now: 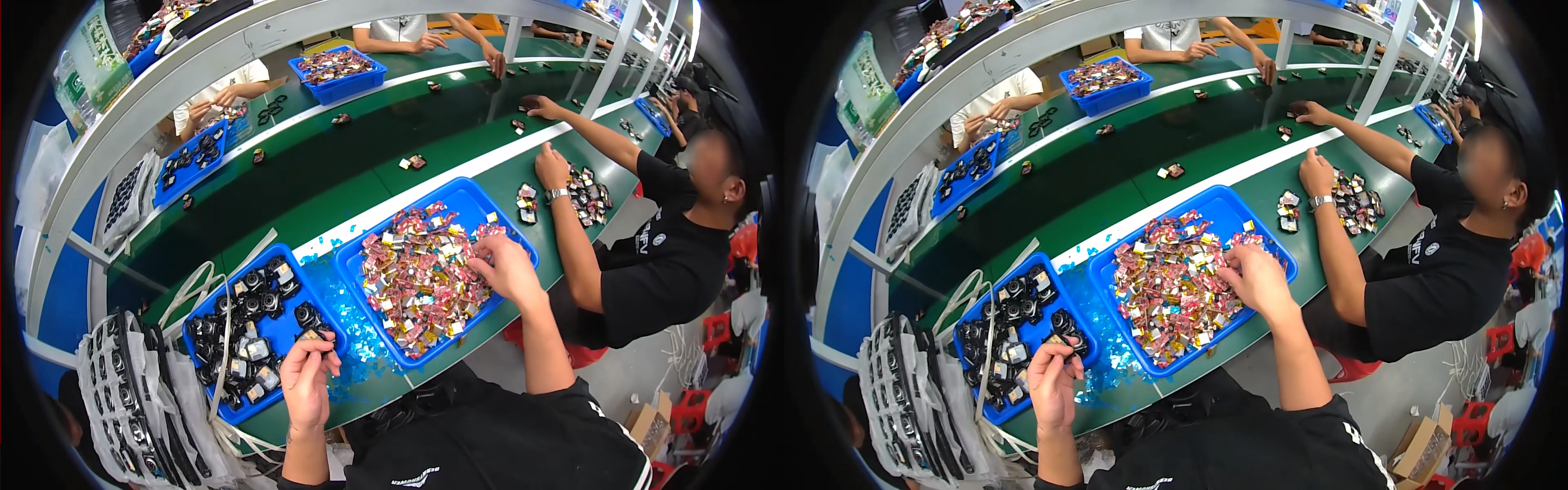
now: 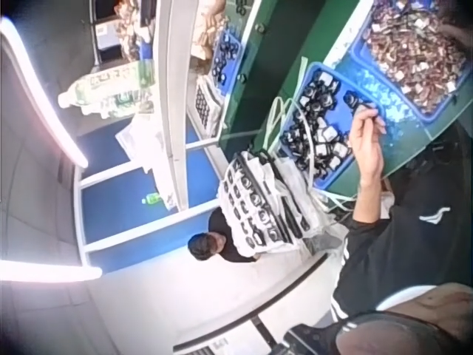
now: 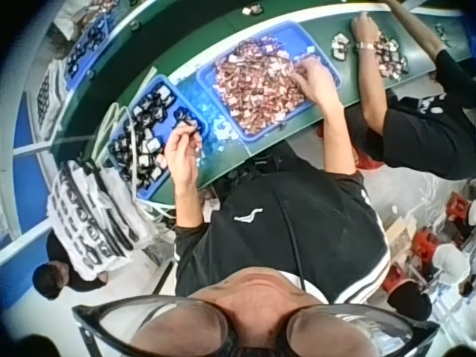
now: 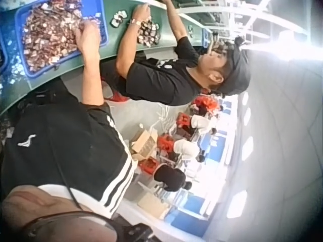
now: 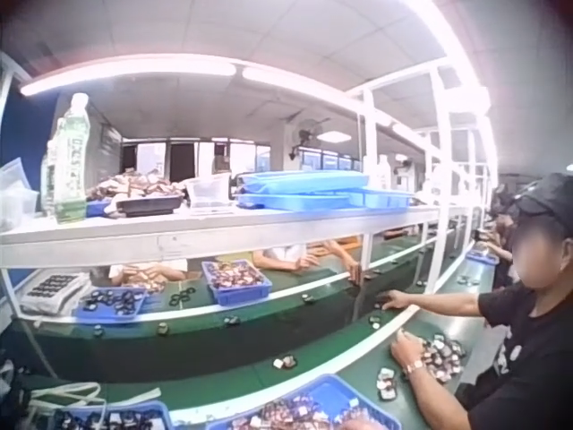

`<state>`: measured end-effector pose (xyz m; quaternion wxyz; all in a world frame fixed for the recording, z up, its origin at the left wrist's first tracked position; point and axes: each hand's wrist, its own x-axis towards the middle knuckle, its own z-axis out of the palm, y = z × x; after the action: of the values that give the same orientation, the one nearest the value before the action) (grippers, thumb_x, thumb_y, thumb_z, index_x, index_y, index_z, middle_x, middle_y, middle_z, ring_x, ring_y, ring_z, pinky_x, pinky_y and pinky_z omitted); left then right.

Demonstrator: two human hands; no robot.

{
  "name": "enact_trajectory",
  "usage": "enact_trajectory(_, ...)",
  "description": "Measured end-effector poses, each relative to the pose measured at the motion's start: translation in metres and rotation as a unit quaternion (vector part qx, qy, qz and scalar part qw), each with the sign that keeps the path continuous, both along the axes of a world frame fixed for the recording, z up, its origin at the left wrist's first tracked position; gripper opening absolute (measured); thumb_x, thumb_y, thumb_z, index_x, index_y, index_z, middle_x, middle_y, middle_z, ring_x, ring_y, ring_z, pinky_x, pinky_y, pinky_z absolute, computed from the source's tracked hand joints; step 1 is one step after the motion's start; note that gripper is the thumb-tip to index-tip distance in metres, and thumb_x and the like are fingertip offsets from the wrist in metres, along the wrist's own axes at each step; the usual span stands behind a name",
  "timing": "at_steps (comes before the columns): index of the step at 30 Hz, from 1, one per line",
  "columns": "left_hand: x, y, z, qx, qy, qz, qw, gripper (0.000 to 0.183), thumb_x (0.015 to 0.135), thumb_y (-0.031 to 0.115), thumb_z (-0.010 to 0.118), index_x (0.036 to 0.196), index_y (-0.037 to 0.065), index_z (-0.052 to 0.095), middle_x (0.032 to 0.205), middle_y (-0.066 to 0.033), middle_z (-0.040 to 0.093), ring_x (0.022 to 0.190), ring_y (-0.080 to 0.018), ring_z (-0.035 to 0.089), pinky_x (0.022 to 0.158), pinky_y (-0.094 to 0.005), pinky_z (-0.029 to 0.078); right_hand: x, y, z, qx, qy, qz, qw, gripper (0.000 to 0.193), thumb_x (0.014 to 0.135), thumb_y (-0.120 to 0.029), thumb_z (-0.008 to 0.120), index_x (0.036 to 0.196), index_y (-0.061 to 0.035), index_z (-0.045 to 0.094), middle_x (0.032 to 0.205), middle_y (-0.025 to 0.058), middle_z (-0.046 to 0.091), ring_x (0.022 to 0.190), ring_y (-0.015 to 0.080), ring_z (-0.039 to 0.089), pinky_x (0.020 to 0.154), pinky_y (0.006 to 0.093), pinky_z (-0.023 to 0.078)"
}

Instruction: Assembling small electronic components at a factory workstation.

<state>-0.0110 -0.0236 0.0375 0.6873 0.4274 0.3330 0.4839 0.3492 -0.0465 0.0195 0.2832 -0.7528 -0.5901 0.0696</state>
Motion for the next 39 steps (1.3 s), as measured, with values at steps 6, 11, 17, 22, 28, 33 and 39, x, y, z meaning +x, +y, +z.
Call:
enact_trajectory(6, 0.006, -0.002, -0.004, -0.005, 0.002, 0.004, 1.0, 0.016, 0.096, 0.004, 0.049, 0.103, -0.004, 0.062, 0.114, -0.0147, 0.061, 0.08, -0.0136, 0.058, 0.068, -0.026, 0.046, -0.011, 0.007, 0.002, 0.053, 0.18, -0.083, 0.979, 0.01, 0.081, -0.006, 0.07, 0.086, -0.002, 0.062, 0.082, 0.009, 0.061, 0.071, 0.0186, 0.061, 0.066, 0.0305, 0.049)
enact_trajectory(11, 0.014, -0.006, -0.004, 0.056, 0.119, 0.005, 0.991, 0.02, 0.093, 0.006, 0.061, 0.108, -0.004, 0.068, 0.111, -0.0099, 0.061, 0.085, -0.012, 0.058, 0.074, -0.0257, 0.047, -0.047, -0.003, 0.041, 0.101, 0.465, 0.055, 0.878, 0.009, 0.089, -0.001, 0.065, 0.091, -0.0022, 0.056, 0.084, -0.0005, 0.061, 0.075, 0.0043, 0.055, 0.065, 0.0201, 0.043)
enact_trajectory(17, 0.053, 0.015, 0.018, 0.195, 0.183, -0.006, 0.963, 0.026, 0.083, 0.009, 0.072, 0.109, 0.008, 0.073, 0.097, -0.0035, 0.057, 0.08, -0.0119, 0.051, 0.073, -0.0252, 0.045, -0.107, -0.013, 0.053, 0.105, 0.321, 0.199, 0.92, 0.013, 0.077, 0.007, 0.069, 0.086, -0.0002, 0.065, 0.085, 0.0077, 0.065, 0.076, 0.0171, 0.064, 0.066, 0.0283, 0.049)
enact_trajectory(22, 0.046, 0.018, 0.014, 0.085, 0.14, -0.11, 0.98, 0.018, 0.085, 0.013, 0.074, 0.099, 0.002, 0.074, 0.085, -0.0035, 0.06, 0.072, -0.0077, 0.05, 0.064, -0.0227, 0.042, -0.125, -0.006, 0.057, 0.156, 0.222, 0.253, 0.929, 0.018, 0.073, 0.008, 0.072, 0.086, -0.0008, 0.065, 0.082, 0.0112, 0.066, 0.076, 0.0243, 0.065, 0.066, 0.0323, 0.051)
enact_trajectory(28, 0.048, 0.009, -0.001, 0.139, 0.175, 0.002, 0.975, 0.015, 0.086, 0.011, 0.072, 0.097, 0.0, 0.072, 0.098, -0.008, 0.062, 0.078, -0.0107, 0.055, 0.065, -0.0238, 0.044, -0.122, 0.0, 0.054, 0.054, 0.222, 0.33, 0.916, 0.02, 0.078, 0.002, 0.071, 0.096, 0.0002, 0.066, 0.092, 0.0134, 0.066, 0.081, 0.0237, 0.065, 0.071, 0.032, 0.052)
enact_trajectory(33, 0.042, 0.008, 0.014, 0.242, 0.246, 0.022, 0.938, 0.011, 0.084, 0.007, 0.072, 0.093, 0.0, 0.07, 0.098, -0.0123, 0.06, 0.087, -0.0218, 0.062, 0.076, -0.032, 0.049, -0.134, 0.003, 0.061, 0.031, 0.475, 0.27, 0.837, 0.019, 0.082, -0.001, 0.07, 0.1, 0.0009, 0.065, 0.089, 0.0095, 0.064, 0.075, 0.0128, 0.062, 0.067, 0.0262, 0.049)
enact_trajectory(39, 0.038, 0.003, 0.012, 0.269, 0.261, 0.006, 0.927, 0.011, 0.082, 0.003, 0.072, 0.092, 0.001, 0.07, 0.096, -0.0111, 0.059, 0.085, -0.0208, 0.059, 0.073, -0.0308, 0.048, -0.139, 0.012, 0.066, -0.018, 0.355, 0.292, 0.888, 0.008, 0.084, 0.0, 0.069, 0.088, 0.0017, 0.062, 0.081, 0.005, 0.062, 0.069, 0.0089, 0.059, 0.062, 0.0228, 0.048)
